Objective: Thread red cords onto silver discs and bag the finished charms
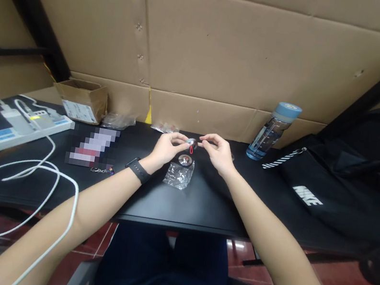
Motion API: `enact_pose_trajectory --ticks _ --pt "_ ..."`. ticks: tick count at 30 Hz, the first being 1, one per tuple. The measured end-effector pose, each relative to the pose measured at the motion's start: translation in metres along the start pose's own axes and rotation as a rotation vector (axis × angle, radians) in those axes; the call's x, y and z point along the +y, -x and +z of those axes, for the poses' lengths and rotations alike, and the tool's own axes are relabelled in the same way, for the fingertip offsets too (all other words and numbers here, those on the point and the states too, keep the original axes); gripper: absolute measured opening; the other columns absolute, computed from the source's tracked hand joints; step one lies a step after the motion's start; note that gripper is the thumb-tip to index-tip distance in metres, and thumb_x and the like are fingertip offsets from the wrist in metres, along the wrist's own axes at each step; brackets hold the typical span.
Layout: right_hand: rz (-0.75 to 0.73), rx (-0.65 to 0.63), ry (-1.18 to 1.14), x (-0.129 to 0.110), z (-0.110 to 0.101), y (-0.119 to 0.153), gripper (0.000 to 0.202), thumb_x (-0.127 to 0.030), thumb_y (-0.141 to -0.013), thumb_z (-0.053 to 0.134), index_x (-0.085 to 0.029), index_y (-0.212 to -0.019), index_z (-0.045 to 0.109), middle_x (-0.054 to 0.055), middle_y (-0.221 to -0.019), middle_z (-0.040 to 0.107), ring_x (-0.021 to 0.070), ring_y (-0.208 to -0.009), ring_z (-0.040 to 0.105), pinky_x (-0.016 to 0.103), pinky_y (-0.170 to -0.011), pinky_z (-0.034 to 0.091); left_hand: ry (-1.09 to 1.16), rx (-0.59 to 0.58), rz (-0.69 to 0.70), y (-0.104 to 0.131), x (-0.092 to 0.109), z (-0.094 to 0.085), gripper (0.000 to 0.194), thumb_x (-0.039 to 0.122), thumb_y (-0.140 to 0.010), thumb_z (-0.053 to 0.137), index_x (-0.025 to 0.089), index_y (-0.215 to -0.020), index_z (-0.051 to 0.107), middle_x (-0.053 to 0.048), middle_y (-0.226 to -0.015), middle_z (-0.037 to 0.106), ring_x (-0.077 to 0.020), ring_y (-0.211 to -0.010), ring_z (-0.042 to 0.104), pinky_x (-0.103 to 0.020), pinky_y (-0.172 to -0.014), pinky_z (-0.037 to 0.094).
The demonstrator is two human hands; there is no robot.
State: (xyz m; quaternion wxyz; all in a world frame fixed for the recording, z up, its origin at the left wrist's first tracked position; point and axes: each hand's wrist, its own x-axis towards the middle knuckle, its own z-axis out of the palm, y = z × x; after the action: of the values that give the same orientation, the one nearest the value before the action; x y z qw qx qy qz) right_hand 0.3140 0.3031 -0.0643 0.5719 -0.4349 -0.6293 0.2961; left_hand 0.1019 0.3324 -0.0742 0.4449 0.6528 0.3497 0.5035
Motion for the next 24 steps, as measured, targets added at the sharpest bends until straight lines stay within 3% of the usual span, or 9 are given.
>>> enact_pose_trajectory --ticks 2,5,9,14,17,20,24 --pt "-0.083 -0.089 0.219 0.005 -0.008 -0.003 0.015 -0.025 -0.089 0.068 -0.021 -0.101 0.076 0.008 -0.105 0.079 0.0246 -0.095 0.075 0.045 -0.095 0.058 -0.109 0.013 0.025 -0.002 0.001 -0.007 0.03 0.041 -0.076 0.087 0.021 -0.097 0.077 -0.009 -0.093 0.082 -0.0279 -0.094 0.077 -0.042 -0.091 0.056" --pt "-0.215 -0.334 0.487 0.01 -0.015 -0.004 0.026 -0.011 -0.088 0.062 -0.026 -0.1 0.081 0.006 -0.112 0.08 0.0266 -0.109 0.073 0.048 -0.105 0.052 -0.357 0.03 0.057 -0.006 0.002 -0.017 0.026 0.042 -0.08 0.085 0.027 -0.1 0.078 -0.005 -0.087 0.082 -0.0295 -0.093 0.076 -0.05 -0.103 0.047" --pt "-0.277 -0.569 0.521 0.012 -0.012 -0.001 0.039 -0.006 -0.091 0.057 -0.032 -0.105 0.083 0.002 -0.128 0.076 0.0248 -0.119 0.07 0.047 -0.11 0.049 -0.559 0.052 0.075 -0.009 -0.003 -0.023 0.017 0.035 -0.086 0.078 0.029 -0.102 0.076 -0.004 -0.088 0.082 -0.0321 -0.097 0.075 -0.057 -0.11 0.034" --pt "-0.281 -0.596 0.409 0.006 -0.003 0.002 0.029 -0.01 -0.092 0.063 -0.031 -0.094 0.083 0.002 -0.118 0.08 0.0246 -0.115 0.071 0.045 -0.107 0.05 -0.59 0.058 0.014 -0.014 -0.009 -0.018 0.016 0.03 -0.088 0.073 0.029 -0.105 0.073 -0.004 -0.092 0.083 -0.0325 -0.102 0.074 -0.054 -0.106 0.036" --pt "-0.264 -0.597 0.397 0.003 0.0 0.004 0.019 -0.018 -0.089 0.074 -0.03 -0.1 0.083 0.002 -0.108 0.082 0.0239 -0.105 0.073 0.041 -0.101 0.051 -0.592 0.028 -0.04 -0.024 -0.01 -0.011 0.018 0.027 -0.087 0.072 0.029 -0.105 0.072 -0.003 -0.091 0.083 -0.0299 -0.097 0.075 -0.053 -0.105 0.037" --pt "-0.251 -0.549 0.461 0.004 0.003 0.006 0.015 -0.023 -0.086 0.08 -0.029 -0.1 0.083 0.002 -0.099 0.082 0.0219 -0.093 0.073 0.034 -0.09 0.051 -0.611 -0.041 -0.066 -0.042 -0.012 -0.003 0.023 0.023 -0.083 0.075 0.027 -0.105 0.071 -0.001 -0.085 0.082 -0.028 -0.096 0.074 -0.049 -0.103 0.039" --pt "-0.246 -0.44 0.5 0.01 0.002 0.005 0.012 -0.019 -0.088 0.076 -0.026 -0.095 0.082 0.001 -0.089 0.08 0.0181 -0.083 0.072 0.029 -0.083 0.05 -0.645 -0.149 -0.103 -0.061 -0.019 0.007 0.021 0.025 -0.081 0.077 0.025 -0.101 0.072 -0.003 -0.084 0.081 -0.027 -0.092 0.075 -0.045 -0.097 0.042"
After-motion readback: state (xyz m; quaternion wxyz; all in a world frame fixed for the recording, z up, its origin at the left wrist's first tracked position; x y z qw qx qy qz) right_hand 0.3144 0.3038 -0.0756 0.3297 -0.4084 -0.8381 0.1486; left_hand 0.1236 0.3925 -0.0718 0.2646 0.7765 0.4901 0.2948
